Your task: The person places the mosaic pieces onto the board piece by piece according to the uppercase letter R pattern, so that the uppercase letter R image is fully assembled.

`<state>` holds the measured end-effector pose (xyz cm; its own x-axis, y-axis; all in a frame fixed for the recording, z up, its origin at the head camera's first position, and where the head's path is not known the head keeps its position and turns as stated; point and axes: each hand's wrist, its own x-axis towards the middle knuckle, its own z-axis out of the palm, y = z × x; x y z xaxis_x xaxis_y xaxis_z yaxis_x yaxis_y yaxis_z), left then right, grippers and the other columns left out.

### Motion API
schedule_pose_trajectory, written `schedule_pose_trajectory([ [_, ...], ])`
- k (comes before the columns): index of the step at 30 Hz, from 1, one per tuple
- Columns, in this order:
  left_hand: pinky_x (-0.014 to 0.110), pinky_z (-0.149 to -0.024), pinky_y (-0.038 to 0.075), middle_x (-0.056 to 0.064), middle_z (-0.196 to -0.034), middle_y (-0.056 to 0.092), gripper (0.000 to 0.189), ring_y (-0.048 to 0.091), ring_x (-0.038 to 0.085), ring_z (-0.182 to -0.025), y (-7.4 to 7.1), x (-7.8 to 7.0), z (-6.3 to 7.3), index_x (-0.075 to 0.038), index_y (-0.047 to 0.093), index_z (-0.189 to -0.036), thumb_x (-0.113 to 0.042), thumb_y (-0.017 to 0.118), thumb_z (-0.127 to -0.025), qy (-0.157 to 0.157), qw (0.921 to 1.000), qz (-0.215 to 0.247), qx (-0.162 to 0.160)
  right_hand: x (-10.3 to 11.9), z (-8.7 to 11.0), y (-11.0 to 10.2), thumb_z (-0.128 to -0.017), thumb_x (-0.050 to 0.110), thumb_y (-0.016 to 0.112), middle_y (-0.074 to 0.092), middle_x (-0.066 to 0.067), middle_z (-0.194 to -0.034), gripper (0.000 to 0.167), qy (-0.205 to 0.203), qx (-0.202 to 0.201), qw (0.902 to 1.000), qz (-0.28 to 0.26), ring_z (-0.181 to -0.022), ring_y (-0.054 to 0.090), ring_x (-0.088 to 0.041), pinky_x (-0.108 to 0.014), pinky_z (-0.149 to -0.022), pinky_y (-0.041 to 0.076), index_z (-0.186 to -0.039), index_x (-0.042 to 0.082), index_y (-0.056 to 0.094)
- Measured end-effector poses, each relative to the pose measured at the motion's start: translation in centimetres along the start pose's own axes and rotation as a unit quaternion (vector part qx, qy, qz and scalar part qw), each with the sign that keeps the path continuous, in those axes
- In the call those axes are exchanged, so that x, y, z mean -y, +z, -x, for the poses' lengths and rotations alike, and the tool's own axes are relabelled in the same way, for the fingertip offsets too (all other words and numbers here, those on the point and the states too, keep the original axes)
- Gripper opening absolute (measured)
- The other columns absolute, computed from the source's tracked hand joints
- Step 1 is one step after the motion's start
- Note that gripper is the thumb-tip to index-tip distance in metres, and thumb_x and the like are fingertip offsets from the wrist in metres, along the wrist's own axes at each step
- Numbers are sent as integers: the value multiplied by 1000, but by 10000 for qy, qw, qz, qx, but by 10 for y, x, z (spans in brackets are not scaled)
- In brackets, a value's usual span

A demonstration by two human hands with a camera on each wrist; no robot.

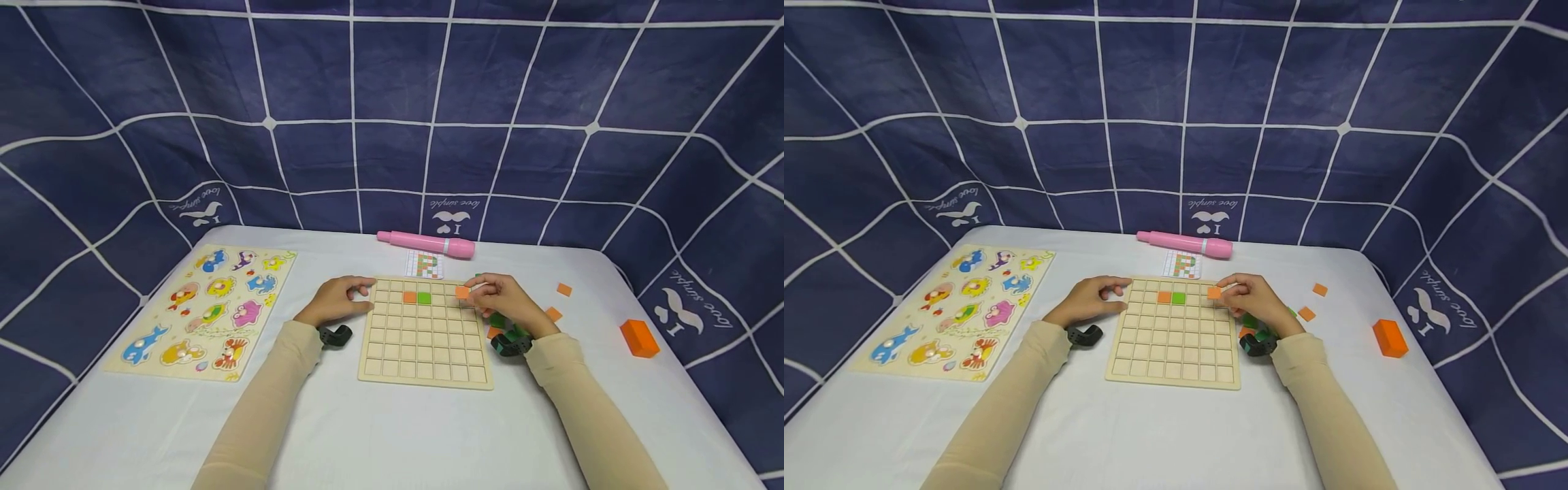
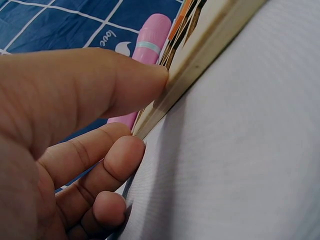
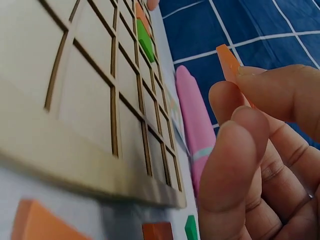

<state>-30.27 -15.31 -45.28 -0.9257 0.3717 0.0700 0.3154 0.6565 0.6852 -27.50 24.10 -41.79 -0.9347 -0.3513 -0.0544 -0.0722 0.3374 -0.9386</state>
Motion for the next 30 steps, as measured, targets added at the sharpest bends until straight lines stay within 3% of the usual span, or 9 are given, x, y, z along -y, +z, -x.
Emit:
schedule_pose_trajectory([
  [14, 34, -79, 39, -6, -100, 66, 59, 50, 14, -81, 1, 1, -1, -12, 71, -144, -27, 84, -89, 46, 10000, 13, 16, 2, -17, 18, -102, -1, 70, 79, -6, -94, 36, 119, -63, 9992, -378, -65, 59, -10, -23, -62, 54, -135, -13, 62],
  [30, 34, -78, 39, -7, -100, 67, 59, 50, 14, -81, 0, 0, -1, -12, 71, -144, -27, 84, -89, 57, 10000, -64, 10, -3, -27, 30, -101, -2, 71, 80, -7, -95, 37, 98, -84, 9992, -380, -64, 60, -10, -22, -61, 55, -134, -15, 62],
])
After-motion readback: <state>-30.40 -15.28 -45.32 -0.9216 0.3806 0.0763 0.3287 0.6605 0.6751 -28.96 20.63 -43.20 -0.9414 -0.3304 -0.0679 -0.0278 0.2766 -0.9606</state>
